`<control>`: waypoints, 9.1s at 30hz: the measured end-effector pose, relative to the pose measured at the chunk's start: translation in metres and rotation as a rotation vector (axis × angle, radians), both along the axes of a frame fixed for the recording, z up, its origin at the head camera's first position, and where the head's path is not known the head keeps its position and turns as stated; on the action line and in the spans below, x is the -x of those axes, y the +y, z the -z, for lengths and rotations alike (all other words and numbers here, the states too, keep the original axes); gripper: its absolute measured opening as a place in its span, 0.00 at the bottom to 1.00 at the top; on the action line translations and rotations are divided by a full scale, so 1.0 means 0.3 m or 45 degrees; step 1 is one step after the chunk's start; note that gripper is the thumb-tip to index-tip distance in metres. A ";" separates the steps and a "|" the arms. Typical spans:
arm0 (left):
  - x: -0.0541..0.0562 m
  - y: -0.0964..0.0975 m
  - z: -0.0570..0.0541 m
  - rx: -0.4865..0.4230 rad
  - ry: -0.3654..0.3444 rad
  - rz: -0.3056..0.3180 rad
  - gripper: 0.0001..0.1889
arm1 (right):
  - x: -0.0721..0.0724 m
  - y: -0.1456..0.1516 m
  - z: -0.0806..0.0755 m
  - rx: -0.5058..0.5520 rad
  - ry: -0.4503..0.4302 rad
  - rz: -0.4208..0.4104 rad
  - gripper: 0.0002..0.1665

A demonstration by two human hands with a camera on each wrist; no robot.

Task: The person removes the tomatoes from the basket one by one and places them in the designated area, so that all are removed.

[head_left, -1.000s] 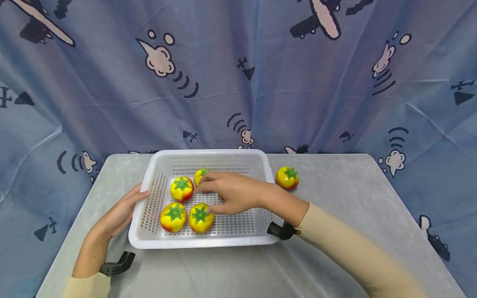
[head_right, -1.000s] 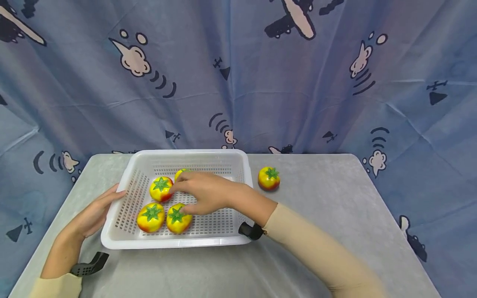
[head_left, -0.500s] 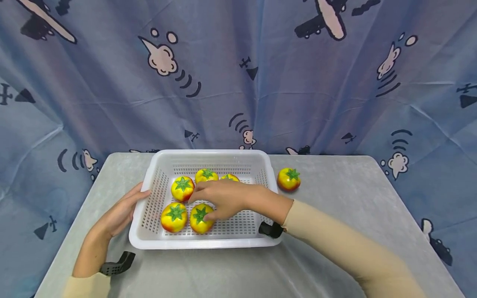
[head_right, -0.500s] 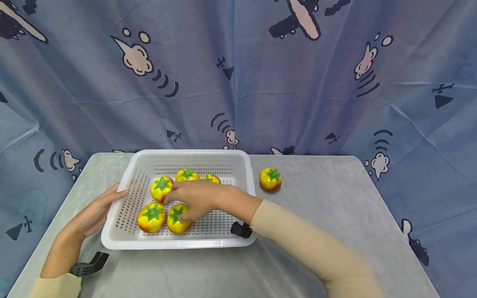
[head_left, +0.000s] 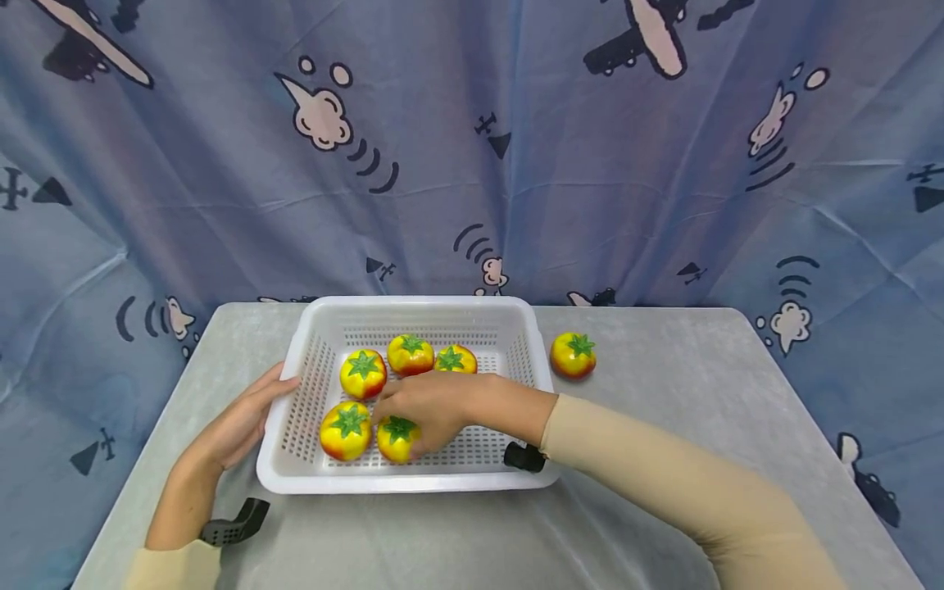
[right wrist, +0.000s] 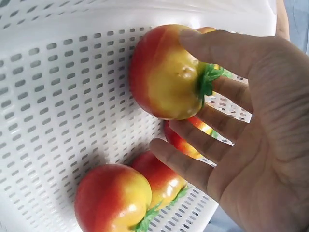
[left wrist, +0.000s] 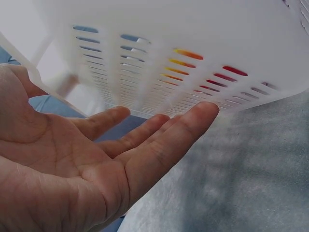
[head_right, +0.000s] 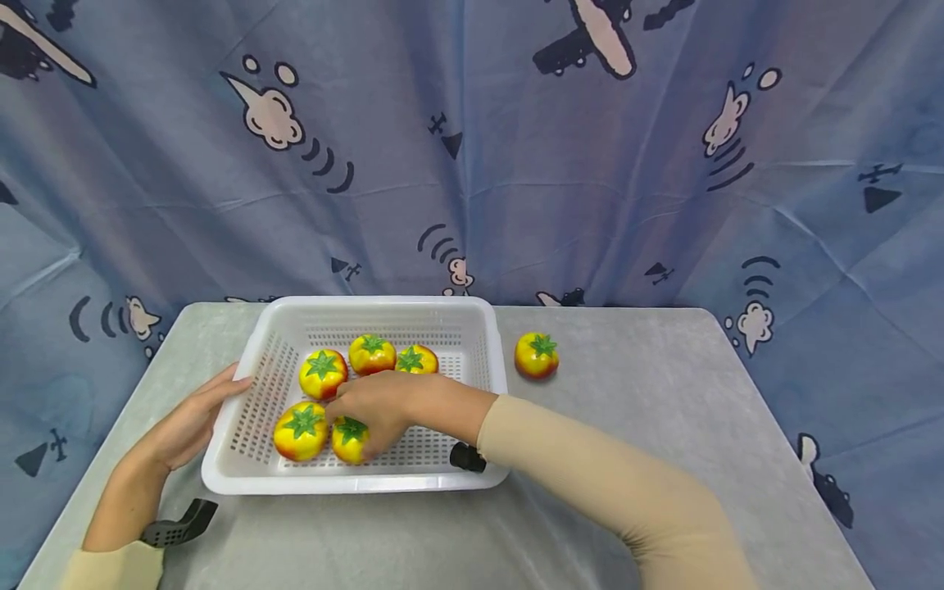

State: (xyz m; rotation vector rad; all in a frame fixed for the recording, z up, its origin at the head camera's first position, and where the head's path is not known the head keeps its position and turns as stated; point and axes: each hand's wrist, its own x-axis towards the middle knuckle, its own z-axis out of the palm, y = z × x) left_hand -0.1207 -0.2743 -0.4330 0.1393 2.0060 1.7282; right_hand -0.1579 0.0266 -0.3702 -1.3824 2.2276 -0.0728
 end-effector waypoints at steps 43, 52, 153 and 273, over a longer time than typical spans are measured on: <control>-0.001 0.001 -0.005 -0.013 -0.019 -0.005 0.38 | 0.009 0.069 -0.020 0.077 -0.027 0.154 0.38; 0.002 0.005 -0.004 -0.010 -0.023 0.002 0.38 | -0.006 0.144 -0.079 0.212 -0.077 0.298 0.38; -0.003 0.007 -0.008 -0.012 -0.067 0.016 0.38 | -0.054 0.876 0.186 0.928 0.448 1.492 0.41; -0.002 0.011 -0.006 -0.003 -0.061 0.005 0.38 | -0.091 0.866 0.099 0.644 0.461 1.424 0.45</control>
